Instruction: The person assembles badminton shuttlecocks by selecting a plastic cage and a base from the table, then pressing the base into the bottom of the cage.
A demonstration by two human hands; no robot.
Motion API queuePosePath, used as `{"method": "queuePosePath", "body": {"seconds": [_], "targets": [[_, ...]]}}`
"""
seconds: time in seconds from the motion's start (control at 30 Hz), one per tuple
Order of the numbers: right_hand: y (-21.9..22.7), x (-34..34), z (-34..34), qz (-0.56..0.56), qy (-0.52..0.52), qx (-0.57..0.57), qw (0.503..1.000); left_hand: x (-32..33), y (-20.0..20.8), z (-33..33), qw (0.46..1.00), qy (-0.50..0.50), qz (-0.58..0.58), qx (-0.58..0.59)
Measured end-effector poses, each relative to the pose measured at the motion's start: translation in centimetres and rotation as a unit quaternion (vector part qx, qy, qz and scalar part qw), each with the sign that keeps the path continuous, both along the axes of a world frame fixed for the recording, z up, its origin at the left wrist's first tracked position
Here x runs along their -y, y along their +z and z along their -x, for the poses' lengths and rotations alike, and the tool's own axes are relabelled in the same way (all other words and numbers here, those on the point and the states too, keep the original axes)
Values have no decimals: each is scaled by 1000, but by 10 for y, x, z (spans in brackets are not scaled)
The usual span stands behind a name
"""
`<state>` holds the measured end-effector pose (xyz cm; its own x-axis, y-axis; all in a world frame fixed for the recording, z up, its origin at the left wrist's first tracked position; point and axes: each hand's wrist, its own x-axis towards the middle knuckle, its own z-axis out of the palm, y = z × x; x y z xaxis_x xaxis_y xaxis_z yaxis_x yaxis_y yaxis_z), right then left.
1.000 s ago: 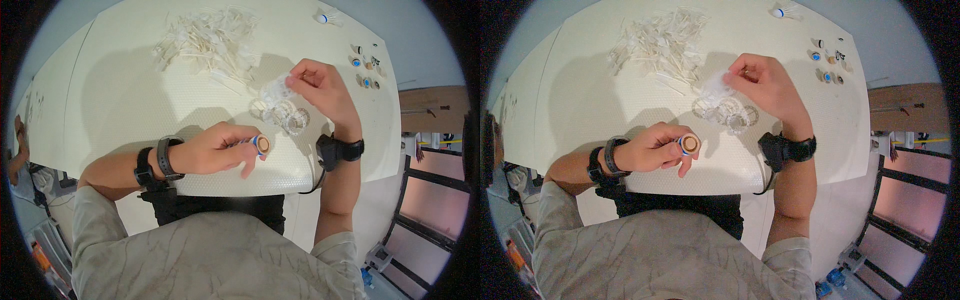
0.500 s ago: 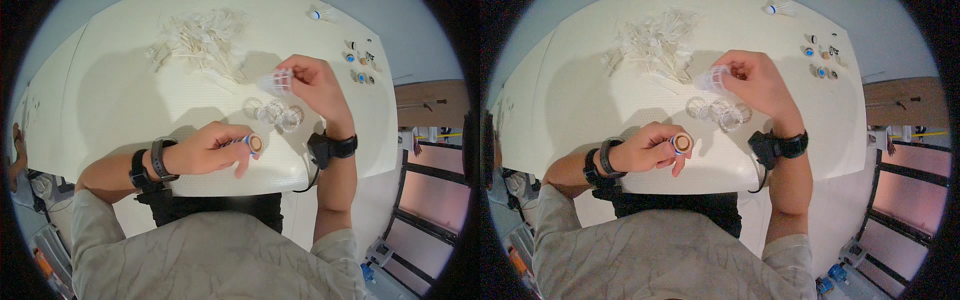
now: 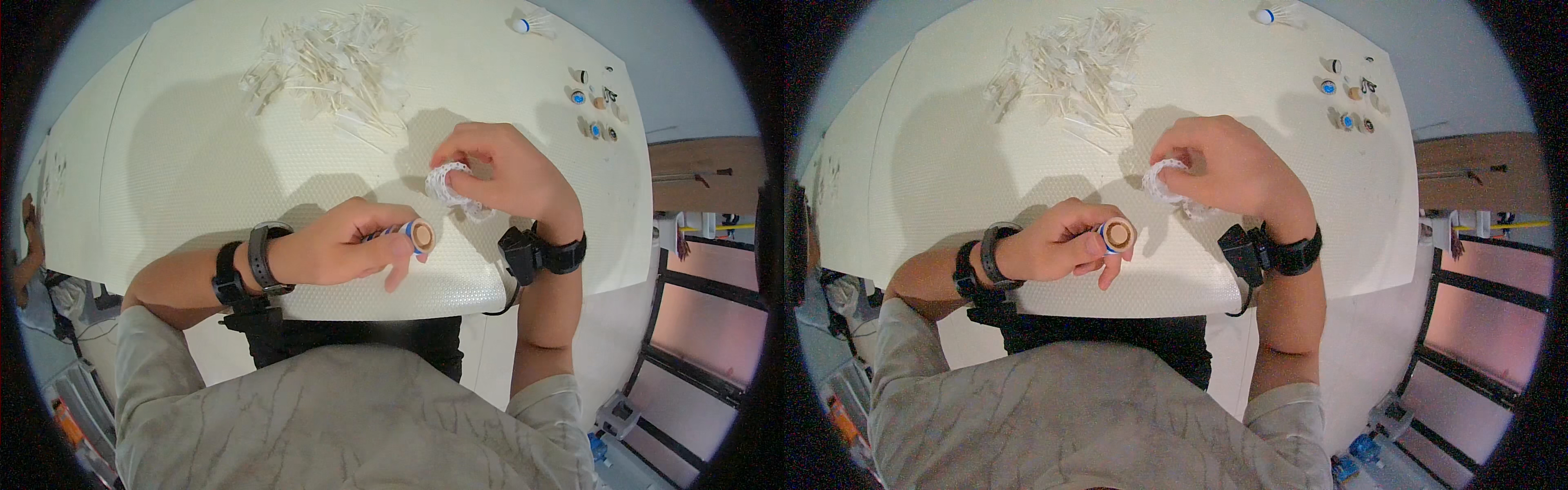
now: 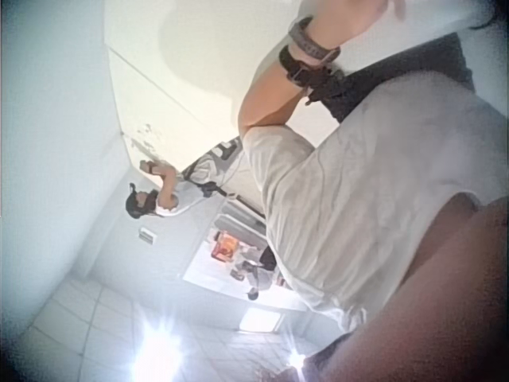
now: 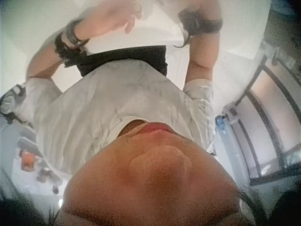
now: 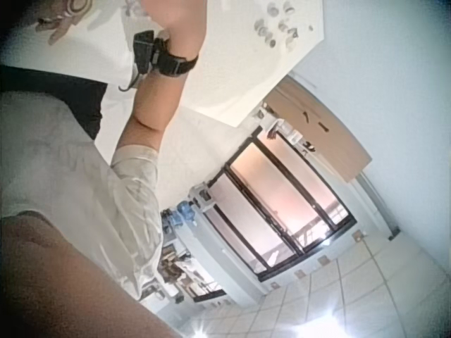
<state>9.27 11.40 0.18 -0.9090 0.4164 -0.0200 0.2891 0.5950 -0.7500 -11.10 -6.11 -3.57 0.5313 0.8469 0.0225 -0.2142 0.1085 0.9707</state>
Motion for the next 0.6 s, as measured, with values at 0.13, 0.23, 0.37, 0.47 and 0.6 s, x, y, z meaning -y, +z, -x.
{"method": "queuePosePath", "body": {"seconds": [0.13, 0.23, 0.37, 0.47, 0.6], "targets": [[19, -2, -9, 147, -36, 8, 988, 0, -5, 2, 1000, -1, 2, 4], [33, -10, -30, 180, -18, -122, 976, 2, -3, 3, 1000, 2, 9, -3], [38, -11, -33, 133, 5, 103, 986, 0, -4, 1, 1000, 2, -1, 2], [27, -10, -26, 85, 11, 97, 992, 0, -5, 1, 1000, 2, -11, 3], [21, -12, -31, 83, 8, 89, 993, 1, -3, 2, 1000, 6, 0, 0]]}}
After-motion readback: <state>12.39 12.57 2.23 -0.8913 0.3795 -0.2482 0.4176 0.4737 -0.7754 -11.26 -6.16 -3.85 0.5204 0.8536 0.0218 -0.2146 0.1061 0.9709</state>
